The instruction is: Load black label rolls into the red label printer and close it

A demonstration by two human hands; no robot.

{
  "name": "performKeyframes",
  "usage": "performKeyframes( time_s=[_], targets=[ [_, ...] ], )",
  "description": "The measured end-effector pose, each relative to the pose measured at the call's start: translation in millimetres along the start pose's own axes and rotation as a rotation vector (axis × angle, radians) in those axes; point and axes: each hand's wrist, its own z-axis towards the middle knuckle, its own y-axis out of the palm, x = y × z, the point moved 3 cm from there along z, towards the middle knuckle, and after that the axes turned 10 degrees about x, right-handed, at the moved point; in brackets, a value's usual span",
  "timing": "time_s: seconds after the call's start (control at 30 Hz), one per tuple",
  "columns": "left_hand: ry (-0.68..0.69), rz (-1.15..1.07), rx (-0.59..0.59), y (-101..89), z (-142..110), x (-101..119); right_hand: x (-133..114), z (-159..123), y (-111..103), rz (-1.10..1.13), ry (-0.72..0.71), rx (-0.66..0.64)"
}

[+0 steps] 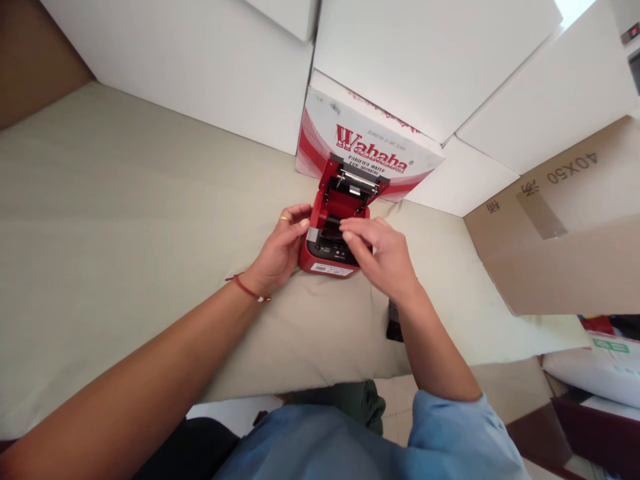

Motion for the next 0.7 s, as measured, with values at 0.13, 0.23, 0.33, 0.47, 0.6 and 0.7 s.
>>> performKeyframes(
  time_s=[0.13,0.23,0.33,0.47,0.6,0.7],
  targets=[
    [0.128,0.105,-0.087,3.9,-5,-1,-3,-43,-3,0.024,-0.214,0.006],
    [0.209,0.180,-0.105,5.4,-10,0,7,-56,2,-0.001,-0.208,0.028],
    [0.264,0.228,-0.095,6.0,-15,0,14,-59,7,0.010,-0.218,0.050],
    [0.324,0.296,-0.109,5.2,-17,0,16,-62,6,0.052,-0.256,0.096],
    [0.366,0.421,-0.144,1.7,-16,-1,18,-58,0,0.146,-0.240,0.166],
    [0.367,0.475,-0.184,-0.7,-13,-5,41,-32,-8,0.251,-0.058,0.414]
  ],
)
